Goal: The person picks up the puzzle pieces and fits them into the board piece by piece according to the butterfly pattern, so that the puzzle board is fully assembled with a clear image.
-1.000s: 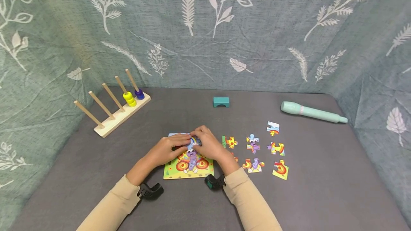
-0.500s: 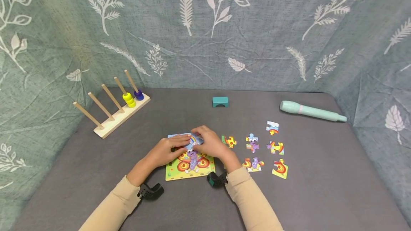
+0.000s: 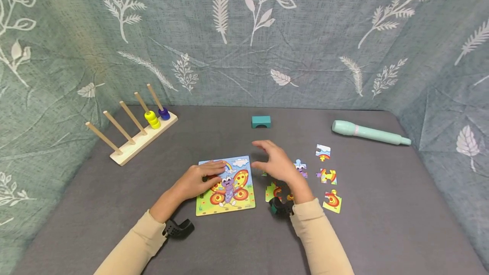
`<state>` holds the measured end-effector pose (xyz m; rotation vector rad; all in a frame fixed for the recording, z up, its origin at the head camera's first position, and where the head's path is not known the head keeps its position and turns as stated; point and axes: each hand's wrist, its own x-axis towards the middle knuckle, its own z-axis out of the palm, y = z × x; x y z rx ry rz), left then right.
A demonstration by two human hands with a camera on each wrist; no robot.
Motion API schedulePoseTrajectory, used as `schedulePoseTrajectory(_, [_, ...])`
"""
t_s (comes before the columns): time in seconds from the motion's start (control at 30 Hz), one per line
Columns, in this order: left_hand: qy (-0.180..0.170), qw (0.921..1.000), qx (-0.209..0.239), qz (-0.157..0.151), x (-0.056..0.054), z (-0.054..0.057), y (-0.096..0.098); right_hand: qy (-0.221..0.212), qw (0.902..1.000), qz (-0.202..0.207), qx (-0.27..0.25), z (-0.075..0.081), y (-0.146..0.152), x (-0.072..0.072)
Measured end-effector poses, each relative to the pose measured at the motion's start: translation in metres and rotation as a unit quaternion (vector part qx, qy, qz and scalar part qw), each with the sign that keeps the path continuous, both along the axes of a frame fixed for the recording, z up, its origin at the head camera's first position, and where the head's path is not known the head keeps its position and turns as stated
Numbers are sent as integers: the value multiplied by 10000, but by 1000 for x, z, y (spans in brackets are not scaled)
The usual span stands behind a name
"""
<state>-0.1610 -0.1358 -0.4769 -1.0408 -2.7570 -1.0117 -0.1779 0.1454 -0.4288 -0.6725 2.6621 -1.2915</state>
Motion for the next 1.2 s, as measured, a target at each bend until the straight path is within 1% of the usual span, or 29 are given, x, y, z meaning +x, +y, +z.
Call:
schedulePoseTrajectory(0.07, [10,10000,20,-1,0,0,0,1,9999,-129,21,2,14,1])
schedulePoseTrajectory(0.27, [45,9999,117,-64,0,0,-2,-260,9975,-659,0,6,53,3])
schedulePoseTrajectory(0.47, [-109,9998,177,-49,0,2,-3,-277,9941,-1051,55,5,83,-1])
schedulePoseTrajectory(0.63, [-112,9997,190,-105,-1,1,-3,-490,9897,-1326,206,6,105,0])
schedulePoseTrajectory(0.77, [-69,9997,176,-147,-1,1,-2,-682,9873,-1402,299,6,121,0])
schedulePoseTrajectory(1.13, [-81,9997,165,-136,0,2,-2,-892,9831,-1346,860,3,150,-6])
schedulePoseTrajectory(1.2, [-77,9997,180,-145,0,2,-2,-850,9829,-1329,948,1,153,-7])
